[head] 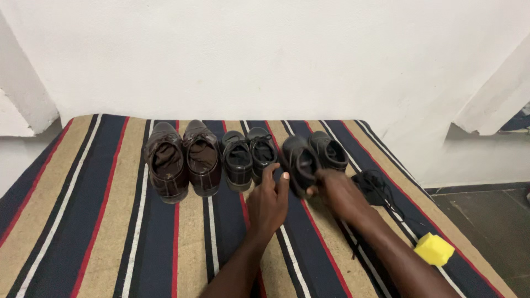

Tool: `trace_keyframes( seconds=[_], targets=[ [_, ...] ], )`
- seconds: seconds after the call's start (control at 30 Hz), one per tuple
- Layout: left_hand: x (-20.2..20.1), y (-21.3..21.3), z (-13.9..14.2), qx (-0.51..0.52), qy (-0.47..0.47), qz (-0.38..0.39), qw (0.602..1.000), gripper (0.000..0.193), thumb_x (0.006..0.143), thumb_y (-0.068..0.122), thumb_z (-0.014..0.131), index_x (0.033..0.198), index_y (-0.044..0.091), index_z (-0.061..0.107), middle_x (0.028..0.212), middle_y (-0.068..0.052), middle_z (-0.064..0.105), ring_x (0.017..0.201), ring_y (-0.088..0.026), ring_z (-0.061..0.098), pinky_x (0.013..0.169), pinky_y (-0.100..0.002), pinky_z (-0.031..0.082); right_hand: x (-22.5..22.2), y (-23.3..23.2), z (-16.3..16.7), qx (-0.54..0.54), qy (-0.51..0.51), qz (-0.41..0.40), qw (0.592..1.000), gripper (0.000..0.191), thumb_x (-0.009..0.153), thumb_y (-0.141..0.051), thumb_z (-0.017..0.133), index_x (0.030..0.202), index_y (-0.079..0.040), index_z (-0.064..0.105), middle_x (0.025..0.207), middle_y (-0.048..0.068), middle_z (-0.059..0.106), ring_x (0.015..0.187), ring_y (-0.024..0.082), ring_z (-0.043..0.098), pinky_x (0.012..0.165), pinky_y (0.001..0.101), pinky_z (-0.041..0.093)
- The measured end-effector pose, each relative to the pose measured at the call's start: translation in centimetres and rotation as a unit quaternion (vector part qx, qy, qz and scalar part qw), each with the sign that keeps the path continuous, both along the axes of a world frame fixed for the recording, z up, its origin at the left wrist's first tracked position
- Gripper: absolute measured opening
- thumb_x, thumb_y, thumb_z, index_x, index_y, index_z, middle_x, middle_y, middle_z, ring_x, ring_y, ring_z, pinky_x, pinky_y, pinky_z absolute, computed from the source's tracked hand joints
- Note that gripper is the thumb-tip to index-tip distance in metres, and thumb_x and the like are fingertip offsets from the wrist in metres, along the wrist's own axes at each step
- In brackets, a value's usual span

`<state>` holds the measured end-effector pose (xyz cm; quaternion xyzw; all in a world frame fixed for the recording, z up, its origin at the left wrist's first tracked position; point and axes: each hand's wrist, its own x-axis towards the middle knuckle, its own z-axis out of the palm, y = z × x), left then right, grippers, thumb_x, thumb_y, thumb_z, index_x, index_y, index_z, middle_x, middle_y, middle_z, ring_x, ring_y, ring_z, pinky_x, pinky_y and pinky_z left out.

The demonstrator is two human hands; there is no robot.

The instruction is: The person sits at a bed with several pairs of lace-up shoes laid out and removes the shoelaces from them one shoe at a time, pulling each lace fully out of the eyelets and setting the removed laces on the bed beside the shoes.

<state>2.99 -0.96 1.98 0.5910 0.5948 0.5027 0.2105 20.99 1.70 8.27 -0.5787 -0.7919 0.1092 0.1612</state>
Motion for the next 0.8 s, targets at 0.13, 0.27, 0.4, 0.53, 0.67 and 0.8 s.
trace_keyframes(
  seconds=[0.13, 0.27, 0.4, 0.53, 0.67, 0.8],
  targets=[
    [0.0, 0.1, 0.0, -0.008, 0.000, -0.001, 1.000, 0.051, 0.104, 0.042, 0.047, 0.145, 0.013, 0.051, 0.055, -0.003, 0.057, 0.047, -0.019, 0.058, 0.048, -0.042, 0.044, 0.6, 3.8, -0.4, 0.079, -0.029, 0.000, 0.996, 0.020, 0.093, -0.018, 0.067, 0.107, -0.004, 0.068, 0.106, 0.018, 0.069, 0.097, 0.038, 0.069, 0.084, 0.0504, 0.052],
    [0.0, 0.1, 0.2, -0.026, 0.005, -0.002, 1.000, 0.051, 0.103, 0.043, 0.047, 0.144, 0.013, 0.051, 0.056, -0.003, 0.057, 0.047, -0.019, 0.059, 0.048, -0.041, 0.045, 0.6, 5.6, -1.3, 0.094, -0.070, 0.007, 0.993, 0.034, 0.089, -0.032, 0.074, 0.108, -0.006, 0.066, 0.109, 0.017, 0.066, 0.106, 0.039, 0.065, 0.086, 0.0506, 0.051],
    [-0.2, 0.1, 0.0, -0.013, 0.018, 0.011, 1.000, 0.051, 0.104, 0.045, 0.046, 0.143, 0.013, 0.052, 0.058, -0.002, 0.060, 0.051, -0.018, 0.062, 0.050, -0.040, 0.046, 0.6, 5.5, -2.2, 0.105, -0.118, -0.005, 0.987, 0.039, 0.088, -0.038, 0.074, 0.111, -0.009, 0.065, 0.112, 0.016, 0.064, 0.108, 0.036, 0.065, 0.086, 0.0495, 0.053],
    [-0.4, 0.4, -0.4, 0.023, 0.002, 0.038, 0.999, 0.046, 0.106, 0.041, 0.046, 0.139, 0.010, 0.055, 0.063, -0.001, 0.063, 0.054, -0.016, 0.064, 0.051, -0.038, 0.048, 0.6, 5.4, -2.0, 0.089, -0.117, -0.043, 0.988, 0.036, 0.091, -0.037, 0.073, 0.113, -0.010, 0.067, 0.116, 0.014, 0.062, 0.108, 0.036, 0.065, 0.087, 0.0502, 0.053],
    [-1.0, 0.7, -0.5, 0.185, -0.107, 0.068, 0.974, 0.034, 0.105, 0.029, 0.054, 0.126, 0.005, 0.063, 0.070, -0.004, 0.065, 0.057, -0.015, 0.064, 0.053, -0.035, 0.050, 0.4, 4.7, -1.9, 0.139, -0.112, -0.070, 0.982, 0.038, 0.086, -0.036, 0.077, 0.114, -0.012, 0.069, 0.117, 0.016, 0.060, 0.106, 0.038, 0.064, 0.085, 0.0507, 0.052],
    [-2.7, 1.0, 0.2, 0.328, -0.061, 0.113, 0.936, 0.019, 0.104, 0.016, 0.055, 0.113, 0.004, 0.067, 0.090, -0.009, 0.067, 0.079, -0.022, 0.061, 0.069, -0.037, 0.049, -1.3, 3.1, -2.4, 0.247, -0.059, -0.058, 0.966, 0.040, 0.086, -0.030, 0.077, 0.117, -0.007, 0.067, 0.111, 0.020, 0.059, 0.101, 0.041, 0.063, 0.082, 0.0520, 0.051]
  ],
)
